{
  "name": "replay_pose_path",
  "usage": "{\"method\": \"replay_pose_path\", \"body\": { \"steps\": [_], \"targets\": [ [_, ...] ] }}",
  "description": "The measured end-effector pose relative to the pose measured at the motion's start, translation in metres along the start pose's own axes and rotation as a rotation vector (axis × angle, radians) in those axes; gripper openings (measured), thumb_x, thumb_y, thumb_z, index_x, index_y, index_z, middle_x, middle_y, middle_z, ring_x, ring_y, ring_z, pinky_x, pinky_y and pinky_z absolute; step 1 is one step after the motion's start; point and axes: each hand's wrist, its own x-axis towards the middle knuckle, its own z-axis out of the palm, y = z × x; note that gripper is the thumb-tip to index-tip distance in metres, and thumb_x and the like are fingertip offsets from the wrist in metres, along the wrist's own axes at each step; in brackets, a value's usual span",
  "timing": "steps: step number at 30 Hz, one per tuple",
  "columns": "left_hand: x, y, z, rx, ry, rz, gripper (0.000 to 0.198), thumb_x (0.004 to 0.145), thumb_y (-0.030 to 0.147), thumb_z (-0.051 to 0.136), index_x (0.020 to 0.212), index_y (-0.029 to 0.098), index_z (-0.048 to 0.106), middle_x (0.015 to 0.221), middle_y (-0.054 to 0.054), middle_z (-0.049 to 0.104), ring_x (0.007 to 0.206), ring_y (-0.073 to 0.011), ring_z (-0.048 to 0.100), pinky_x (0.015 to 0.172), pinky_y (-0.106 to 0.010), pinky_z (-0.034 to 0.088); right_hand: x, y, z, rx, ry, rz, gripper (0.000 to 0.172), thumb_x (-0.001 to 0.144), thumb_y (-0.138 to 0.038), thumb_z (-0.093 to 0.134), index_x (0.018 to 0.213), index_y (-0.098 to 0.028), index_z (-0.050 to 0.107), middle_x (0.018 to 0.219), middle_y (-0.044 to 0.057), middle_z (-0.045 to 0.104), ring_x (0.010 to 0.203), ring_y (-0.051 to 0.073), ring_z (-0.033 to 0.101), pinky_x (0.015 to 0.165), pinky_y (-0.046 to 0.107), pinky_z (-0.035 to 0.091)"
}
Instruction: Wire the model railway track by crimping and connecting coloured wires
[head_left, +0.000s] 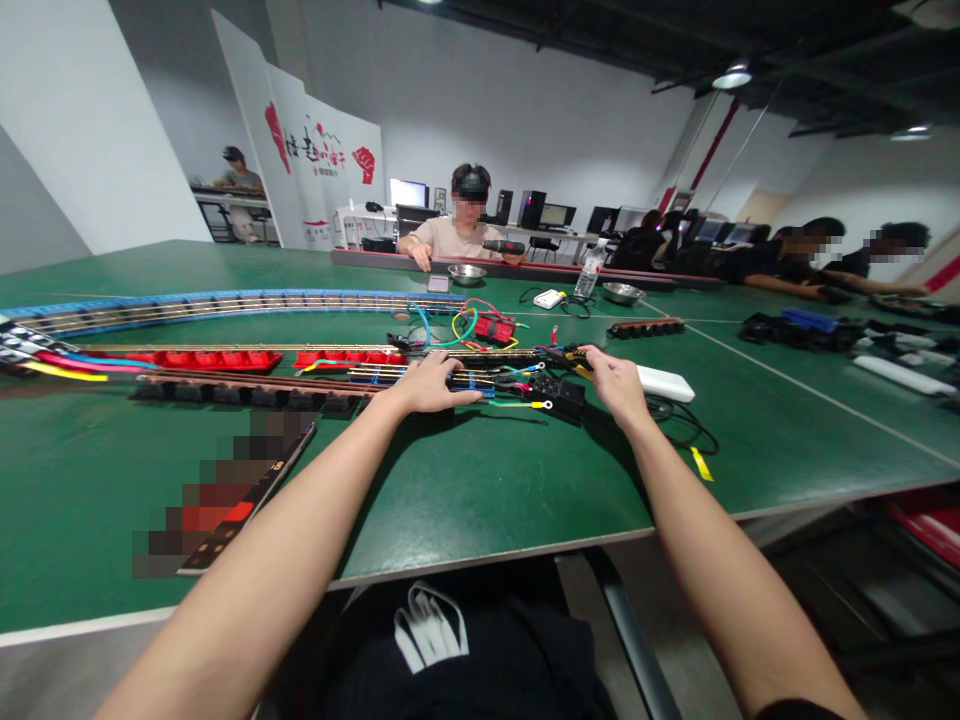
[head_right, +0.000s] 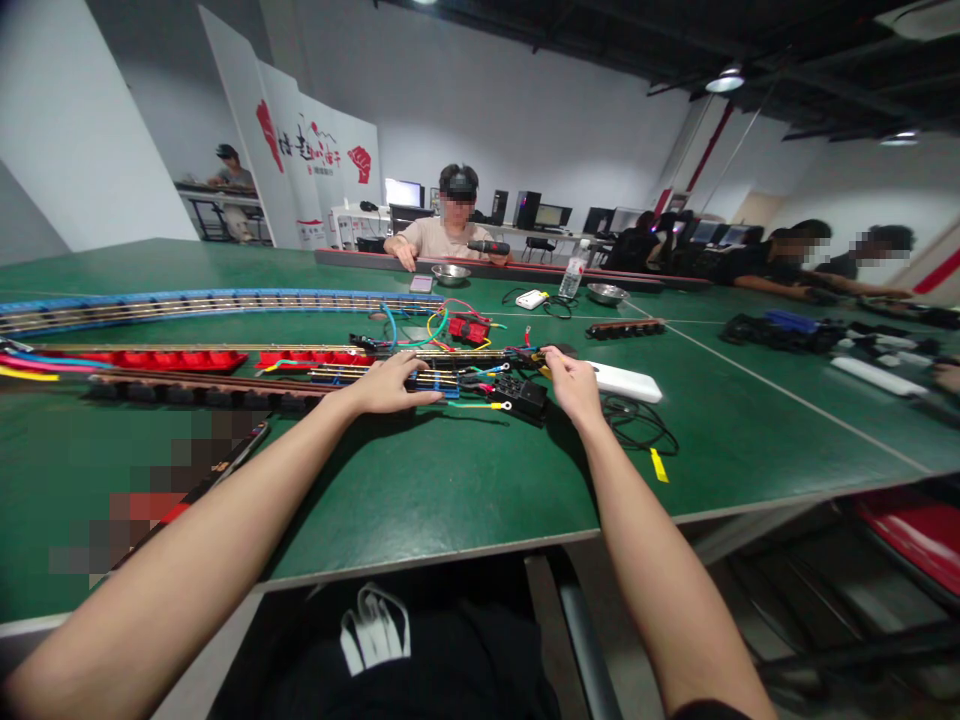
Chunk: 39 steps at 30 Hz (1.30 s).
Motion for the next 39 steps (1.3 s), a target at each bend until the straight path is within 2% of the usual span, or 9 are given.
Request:
{"method": "replay_pose_path", "body": {
  "steps": [5, 10, 13, 17, 21, 25, 29, 32, 39],
  "targets": [
    [0.0, 0.0, 0.001, 0.006, 0.018, 0.008, 0.088, 0.072, 0.086, 0.036, 0.128, 0.021, 0.054, 0.142, -0.014, 0.044, 0.132, -0.0349, 0.038, 0.106, -0.054, 0.032, 0.002, 0.002, -0.002, 0.004, -0.044, 0.025, 0.039, 0.078, -0.044, 0.053, 0.071, -0.012, 0.073, 0.096, 0.01, 0.072, 0.089, 0.026, 0.064, 0.075, 0.033, 0.048],
    [0.0, 0.001, 0.0, 0.018, 0.011, 0.001, 0.085, 0.073, 0.085, 0.036, 0.127, 0.022, 0.054, 0.144, -0.013, 0.042, 0.134, -0.0342, 0.037, 0.106, -0.053, 0.032, 0.0, 0.005, 0.001, 0.005, -0.064, -0.024, 0.043, 0.08, -0.045, 0.05, 0.052, -0.015, 0.06, 0.101, 0.011, 0.071, 0.085, 0.025, 0.064, 0.071, 0.031, 0.049],
    [-0.001, 0.002, 0.0, 0.025, 0.012, 0.005, 0.085, 0.074, 0.085, 0.034, 0.127, 0.022, 0.054, 0.145, -0.014, 0.041, 0.134, -0.0343, 0.036, 0.107, -0.054, 0.031, -0.003, 0.003, 0.002, -0.044, -0.056, -0.036, 0.043, 0.083, -0.046, 0.047, 0.063, -0.014, 0.066, 0.1, 0.009, 0.071, 0.086, 0.024, 0.063, 0.071, 0.03, 0.048],
    [-0.002, 0.003, 0.001, 0.038, 0.018, -0.004, 0.083, 0.076, 0.083, 0.033, 0.128, 0.021, 0.053, 0.145, -0.013, 0.042, 0.134, -0.0344, 0.037, 0.107, -0.053, 0.03, -0.006, -0.001, 0.002, -0.126, -0.056, -0.05, 0.048, 0.086, -0.047, 0.044, 0.098, -0.011, 0.073, 0.088, 0.005, 0.071, 0.086, 0.023, 0.061, 0.071, 0.029, 0.047],
    [-0.003, 0.009, 0.002, 0.06, 0.102, -0.034, 0.074, 0.084, 0.076, 0.03, 0.127, 0.02, 0.053, 0.142, -0.013, 0.047, 0.133, -0.0317, 0.038, 0.106, -0.049, 0.031, -0.006, -0.003, 0.001, -0.142, -0.066, -0.036, 0.05, 0.086, -0.048, 0.044, 0.104, -0.011, 0.073, 0.076, 0.004, 0.068, 0.081, 0.021, 0.061, 0.071, 0.028, 0.046],
    [-0.007, 0.031, -0.007, 0.071, 0.206, -0.012, 0.06, 0.091, 0.064, 0.03, 0.122, 0.018, 0.054, 0.135, -0.013, 0.054, 0.13, -0.0306, 0.042, 0.103, -0.047, 0.033, -0.006, -0.004, 0.001, -0.142, -0.056, -0.017, 0.05, 0.087, -0.049, 0.044, 0.106, -0.012, 0.073, 0.075, 0.004, 0.069, 0.079, 0.022, 0.061, 0.072, 0.03, 0.046],
    [-0.017, 0.066, -0.021, 0.087, 0.206, 0.075, 0.052, 0.093, 0.057, 0.035, 0.118, 0.017, 0.056, 0.126, -0.013, 0.06, 0.119, -0.0309, 0.052, 0.099, -0.047, 0.036, -0.007, -0.005, 0.002, -0.129, -0.042, -0.029, 0.052, 0.087, -0.053, 0.044, 0.105, -0.013, 0.073, 0.081, 0.007, 0.071, 0.085, 0.024, 0.062, 0.075, 0.032, 0.047],
    [-0.032, 0.091, -0.025, 0.093, 0.126, 0.207, 0.05, 0.091, 0.054, 0.043, 0.12, 0.016, 0.056, 0.122, -0.015, 0.062, 0.116, -0.0314, 0.055, 0.096, -0.046, 0.039, -0.008, -0.006, 0.002, -0.121, -0.033, -0.044, 0.056, 0.087, -0.055, 0.041, 0.105, -0.013, 0.073, 0.087, 0.007, 0.071, 0.087, 0.024, 0.062, 0.078, 0.033, 0.046],
    [-0.082, 0.129, -0.016, 0.052, -0.064, 0.455, 0.046, 0.089, 0.052, 0.053, 0.117, 0.016, 0.056, 0.118, -0.015, 0.062, 0.112, -0.03, 0.057, 0.094, -0.045, 0.042, -0.007, -0.006, 0.0, -0.124, -0.059, -0.002, 0.059, 0.087, -0.055, 0.04, 0.107, -0.011, 0.073, 0.067, 0.003, 0.063, 0.073, 0.021, 0.059, 0.072, 0.031, 0.043]
  ]
}}
